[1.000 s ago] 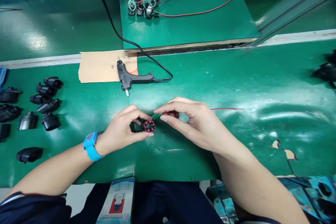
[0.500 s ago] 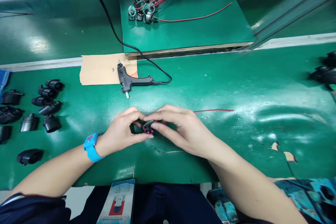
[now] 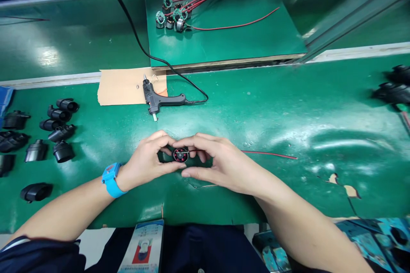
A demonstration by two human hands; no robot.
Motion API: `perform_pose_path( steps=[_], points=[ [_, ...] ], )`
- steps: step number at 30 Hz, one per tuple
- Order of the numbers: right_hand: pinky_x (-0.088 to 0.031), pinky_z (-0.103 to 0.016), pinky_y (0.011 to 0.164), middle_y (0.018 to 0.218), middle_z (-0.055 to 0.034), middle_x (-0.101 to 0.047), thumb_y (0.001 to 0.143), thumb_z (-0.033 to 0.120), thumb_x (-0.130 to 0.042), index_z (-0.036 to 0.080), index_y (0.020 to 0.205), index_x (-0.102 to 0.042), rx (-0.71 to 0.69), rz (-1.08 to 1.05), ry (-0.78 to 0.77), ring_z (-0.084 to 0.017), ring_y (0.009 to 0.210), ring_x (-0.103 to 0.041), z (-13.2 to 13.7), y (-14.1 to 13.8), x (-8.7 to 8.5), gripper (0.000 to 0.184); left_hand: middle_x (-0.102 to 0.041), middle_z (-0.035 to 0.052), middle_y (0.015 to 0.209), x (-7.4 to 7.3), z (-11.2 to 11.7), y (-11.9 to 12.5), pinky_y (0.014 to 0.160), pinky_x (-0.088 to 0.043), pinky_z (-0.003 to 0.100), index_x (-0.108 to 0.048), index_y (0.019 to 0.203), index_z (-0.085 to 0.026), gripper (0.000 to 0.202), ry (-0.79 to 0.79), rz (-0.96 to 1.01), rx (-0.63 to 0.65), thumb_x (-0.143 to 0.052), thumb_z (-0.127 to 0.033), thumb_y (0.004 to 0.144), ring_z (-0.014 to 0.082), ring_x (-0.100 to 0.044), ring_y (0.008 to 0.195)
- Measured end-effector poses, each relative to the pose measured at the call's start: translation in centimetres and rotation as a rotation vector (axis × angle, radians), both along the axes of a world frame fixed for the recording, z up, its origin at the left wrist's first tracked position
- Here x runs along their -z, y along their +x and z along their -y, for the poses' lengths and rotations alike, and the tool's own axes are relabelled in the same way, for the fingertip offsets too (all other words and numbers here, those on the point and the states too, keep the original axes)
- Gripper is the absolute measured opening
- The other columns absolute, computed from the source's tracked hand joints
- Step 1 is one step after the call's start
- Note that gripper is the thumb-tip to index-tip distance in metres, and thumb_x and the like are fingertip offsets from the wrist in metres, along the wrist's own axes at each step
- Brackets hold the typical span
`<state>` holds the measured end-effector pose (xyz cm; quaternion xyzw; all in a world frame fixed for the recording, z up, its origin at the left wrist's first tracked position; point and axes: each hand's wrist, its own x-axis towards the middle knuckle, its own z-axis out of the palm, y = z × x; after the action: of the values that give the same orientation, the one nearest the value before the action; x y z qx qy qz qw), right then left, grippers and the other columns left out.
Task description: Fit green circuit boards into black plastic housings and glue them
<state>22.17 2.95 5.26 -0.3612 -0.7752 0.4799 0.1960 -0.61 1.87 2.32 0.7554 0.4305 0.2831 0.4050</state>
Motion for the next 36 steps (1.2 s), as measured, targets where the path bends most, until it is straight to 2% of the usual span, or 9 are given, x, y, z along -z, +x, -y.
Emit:
perform_pose_path(
  steps=[3, 6, 10, 13, 17, 23, 27, 33, 36],
  points=[
    [-0.05, -0.026, 0.07, 0.103, -0.003, -0.064, 0.089, 0.018, -0.065, 0.025, 0.135, -0.052, 0.002, -0.008, -0.04, -0.013, 0.08, -0.058, 0.0, 0.4, -0.4, 0.049, -0.065, 0.0015, 0.09, -0.3, 0.1, -0.1, 0.071, -0.055, 0.025, -0.069, 0.103, -0.022, 0.033, 0.072, 0.031, -0.023, -0.085, -0.033, 0.077, 0.0143, -0.064, 0.08],
    [-0.045, -0.023, 0.062, 0.088, 0.0015, -0.059, 0.091, 0.014, -0.055, 0.024, 0.132, -0.051, -0.002, -0.029, -0.111, -0.011, 0.072, -0.054, -0.3, 0.6, -0.4, 0.043, -0.067, 0.0015, 0.089, -0.5, -0.1, -0.1, 0.072, -0.053, 0.026, -0.068, 0.105, -0.022, 0.031, 0.119, -0.024, 0.027, -0.082, -0.034, 0.08, 0.0146, -0.064, 0.08],
    [-0.034, -0.022, 0.054, 0.075, 0.0065, -0.043, 0.09, 0.02, -0.061, 0.025, 0.129, -0.051, -0.027, -0.047, -0.234, -0.009, 0.063, -0.04, -0.7, 0.2, 0.3, 0.04, -0.063, 0.0024, 0.085, -0.1, -0.2, -0.1, 0.067, -0.052, 0.027, -0.065, 0.1, -0.018, 0.023, 0.163, -0.115, 0.055, -0.074, -0.035, 0.087, 0.0156, -0.061, 0.076],
    [-0.032, -0.022, 0.053, 0.072, 0.0073, -0.035, 0.091, 0.025, -0.061, 0.025, 0.123, -0.053, 0.007, -0.091, -0.307, -0.009, 0.062, -0.036, -0.7, -0.3, 0.9, 0.032, -0.065, 0.0061, 0.096, 0.4, 0.0, -0.2, 0.072, -0.056, 0.029, -0.064, 0.105, -0.017, 0.024, 0.222, -0.109, 0.086, -0.069, -0.035, 0.091, 0.0177, -0.066, 0.084],
    [-0.033, -0.021, 0.053, 0.07, 0.0087, -0.039, 0.085, 0.022, -0.068, 0.023, 0.111, -0.056, 0.054, -0.033, -0.275, -0.008, 0.06, -0.039, -0.6, -0.6, 0.8, 0.029, -0.068, 0.0104, 0.114, 0.7, 0.3, -0.1, 0.084, -0.059, 0.031, -0.063, 0.119, -0.018, 0.028, 0.277, -0.113, 0.152, -0.066, -0.03, 0.094, 0.0208, -0.07, 0.102],
    [-0.031, -0.021, 0.052, 0.066, 0.0113, -0.041, 0.071, 0.013, -0.072, 0.023, 0.1, -0.052, 0.117, 0.112, -0.146, -0.007, 0.056, -0.041, -0.5, -1.1, 0.3, 0.036, -0.073, 0.0093, 0.112, 0.7, 0.3, 0.5, 0.084, -0.061, 0.029, -0.064, 0.121, -0.017, 0.028, 0.294, -0.1, 0.212, -0.062, -0.03, 0.096, 0.0197, -0.072, 0.101],
    [-0.028, -0.022, 0.049, 0.063, 0.0119, -0.038, 0.069, 0.01, -0.07, 0.024, 0.098, -0.05, 0.095, 0.104, -0.161, -0.007, 0.054, -0.038, -0.6, -1.1, 0.8, 0.038, -0.073, 0.0096, 0.114, 0.7, 0.3, 0.6, 0.086, -0.06, 0.03, -0.064, 0.121, -0.017, 0.027, 0.291, -0.101, 0.232, -0.062, -0.027, 0.096, 0.0198, -0.071, 0.102],
    [-0.049, -0.025, 0.065, 0.087, 0.0022, -0.06, 0.077, 0.034, -0.078, 0.02, 0.113, -0.056, 0.186, -0.23, -0.365, -0.011, 0.074, -0.059, -1.6, -0.3, 1.4, 0.044, -0.067, 0.0123, 0.11, 0.2, 0.0, 0.1, 0.087, -0.057, 0.032, -0.058, 0.121, -0.012, 0.032, 0.373, -0.114, 0.055, -0.064, -0.029, 0.094, 0.0208, -0.065, 0.101],
    [-0.051, -0.026, 0.069, 0.088, -0.0012, -0.064, 0.084, 0.038, -0.073, 0.018, 0.103, -0.062, 0.251, -0.33, -0.361, -0.012, 0.077, -0.061, -1.5, -0.6, 1.7, 0.029, -0.063, 0.0138, 0.11, -0.3, -0.1, 0.0, 0.089, -0.056, 0.036, -0.053, 0.123, -0.012, 0.03, 0.421, -0.126, -0.019, -0.054, -0.027, 0.098, 0.022, -0.061, 0.103]
  ],
)
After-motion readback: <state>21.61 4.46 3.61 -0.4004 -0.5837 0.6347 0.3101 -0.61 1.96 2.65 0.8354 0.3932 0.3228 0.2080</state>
